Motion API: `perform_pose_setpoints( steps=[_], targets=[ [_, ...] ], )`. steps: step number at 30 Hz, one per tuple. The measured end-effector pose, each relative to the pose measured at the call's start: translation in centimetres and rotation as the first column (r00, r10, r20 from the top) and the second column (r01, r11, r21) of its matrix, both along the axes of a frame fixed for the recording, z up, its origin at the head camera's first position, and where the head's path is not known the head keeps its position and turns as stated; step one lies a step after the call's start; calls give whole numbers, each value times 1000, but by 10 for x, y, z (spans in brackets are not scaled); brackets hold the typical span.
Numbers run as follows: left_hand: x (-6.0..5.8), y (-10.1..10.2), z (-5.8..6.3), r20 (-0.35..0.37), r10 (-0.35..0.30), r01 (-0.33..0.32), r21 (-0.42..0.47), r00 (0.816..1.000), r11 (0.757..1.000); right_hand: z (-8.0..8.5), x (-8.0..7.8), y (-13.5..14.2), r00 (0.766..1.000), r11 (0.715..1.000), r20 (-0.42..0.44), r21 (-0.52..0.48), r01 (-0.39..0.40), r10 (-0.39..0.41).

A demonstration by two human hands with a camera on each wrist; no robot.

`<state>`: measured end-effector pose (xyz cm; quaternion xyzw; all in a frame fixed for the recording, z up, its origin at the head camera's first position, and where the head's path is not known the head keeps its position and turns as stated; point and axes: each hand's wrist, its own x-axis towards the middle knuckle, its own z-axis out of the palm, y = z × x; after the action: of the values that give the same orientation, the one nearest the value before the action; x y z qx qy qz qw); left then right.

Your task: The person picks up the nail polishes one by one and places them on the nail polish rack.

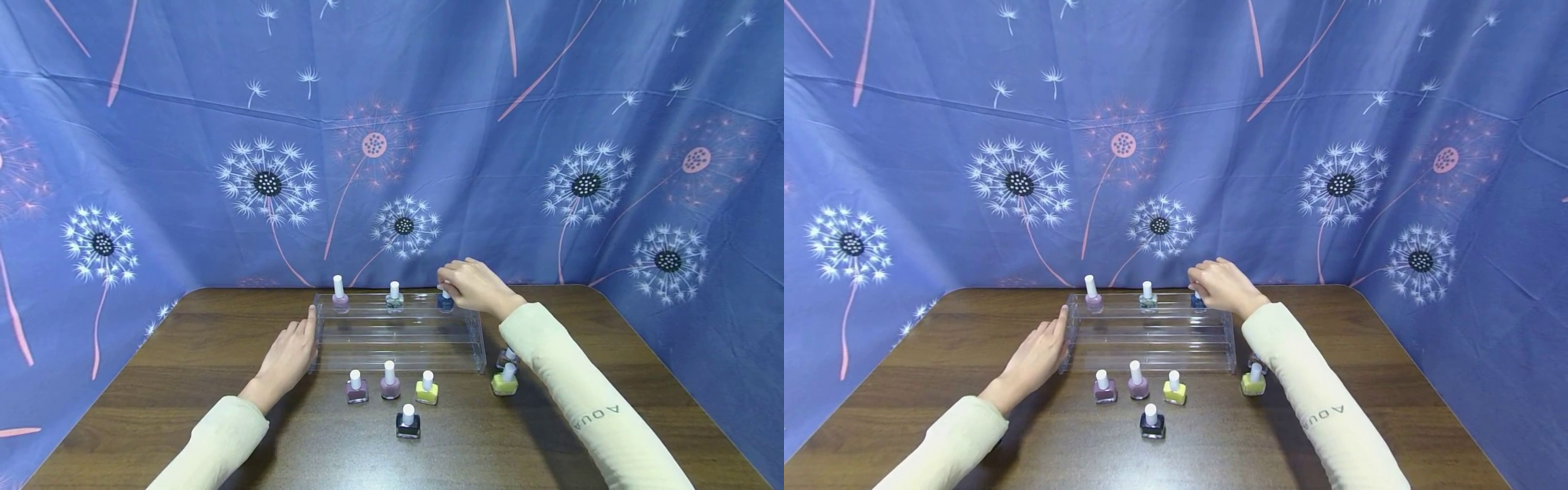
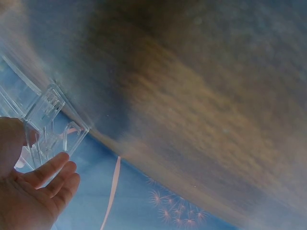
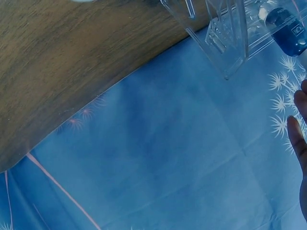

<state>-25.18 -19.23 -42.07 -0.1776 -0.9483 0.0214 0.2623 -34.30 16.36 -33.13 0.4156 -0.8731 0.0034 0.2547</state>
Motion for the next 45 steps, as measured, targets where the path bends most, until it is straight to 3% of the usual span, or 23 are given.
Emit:
perform_pose_setpoints(
  steps=[21, 32, 45],
  targets=[
    [1, 1, -1, 14, 10, -10, -8, 1000, 1000, 0, 0, 0, 1000, 1000, 12, -21, 10, -10],
    [1, 1, 0, 3, 12, -12, -14, 1000, 1000, 8, 5, 2, 992, 995, 71, 3, 101, -101],
    [2, 1, 1, -1, 10, -10, -2, 1000, 1000, 21, 15, 3, 996, 996, 4, 6, 87, -87]
  ],
)
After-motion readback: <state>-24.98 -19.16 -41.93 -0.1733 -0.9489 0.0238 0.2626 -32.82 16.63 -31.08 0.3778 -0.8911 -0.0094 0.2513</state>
